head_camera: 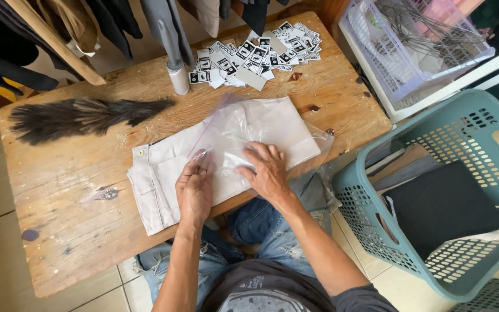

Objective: The person folds a pair of light-colored pants on a wooden table, places them into a clear plastic bag, and seals it. They then pick up a small label from a pile on the table and affix it to the outside of the bag.

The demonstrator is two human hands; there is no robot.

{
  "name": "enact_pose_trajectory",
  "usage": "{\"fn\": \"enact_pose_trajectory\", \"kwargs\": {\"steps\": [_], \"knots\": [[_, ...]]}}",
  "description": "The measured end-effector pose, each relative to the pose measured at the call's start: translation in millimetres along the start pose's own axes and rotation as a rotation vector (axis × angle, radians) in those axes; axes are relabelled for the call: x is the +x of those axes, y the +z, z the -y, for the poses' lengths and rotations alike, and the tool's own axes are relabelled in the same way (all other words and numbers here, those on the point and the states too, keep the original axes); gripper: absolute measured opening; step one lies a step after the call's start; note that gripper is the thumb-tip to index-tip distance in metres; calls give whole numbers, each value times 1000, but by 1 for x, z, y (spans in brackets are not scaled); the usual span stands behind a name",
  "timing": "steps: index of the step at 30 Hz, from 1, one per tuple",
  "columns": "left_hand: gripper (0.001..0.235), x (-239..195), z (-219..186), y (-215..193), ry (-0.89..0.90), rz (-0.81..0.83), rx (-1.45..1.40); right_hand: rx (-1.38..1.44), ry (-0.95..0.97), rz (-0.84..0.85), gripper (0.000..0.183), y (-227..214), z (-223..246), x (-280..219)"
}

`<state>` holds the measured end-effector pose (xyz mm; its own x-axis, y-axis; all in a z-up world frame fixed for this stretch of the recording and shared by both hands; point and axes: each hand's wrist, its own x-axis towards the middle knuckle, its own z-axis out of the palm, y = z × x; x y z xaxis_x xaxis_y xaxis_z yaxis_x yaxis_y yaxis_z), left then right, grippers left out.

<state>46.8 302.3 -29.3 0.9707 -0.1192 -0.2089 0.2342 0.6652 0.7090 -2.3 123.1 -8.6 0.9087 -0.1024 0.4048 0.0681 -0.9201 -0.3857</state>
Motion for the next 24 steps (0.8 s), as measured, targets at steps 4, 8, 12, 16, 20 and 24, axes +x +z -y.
{"fn": "enact_pose_trajectory", "kwargs": {"steps": [4, 8, 12, 16, 20, 24], "knots": [[50, 1, 9, -12, -17, -43, 53, 5, 51, -137, 10, 44, -25, -9], [50, -34, -23, 18, -113, -92, 144, 580, 506, -213, 15, 30, -14, 9], [46, -62, -35, 26, -280, -134, 202, 1866, 924, -289, 12, 29, -30, 22], [56, -76, -61, 48, -468, -203, 248, 2330, 789, -287, 26, 22, -19, 15], [90, -72, -75, 53, -698, -195, 70, 2580, 630, -187, 31, 39, -16, -6], [84, -52, -52, 18, -592, -178, -9, 2305, 921, -167, 40, 37, 7, -15]]}}
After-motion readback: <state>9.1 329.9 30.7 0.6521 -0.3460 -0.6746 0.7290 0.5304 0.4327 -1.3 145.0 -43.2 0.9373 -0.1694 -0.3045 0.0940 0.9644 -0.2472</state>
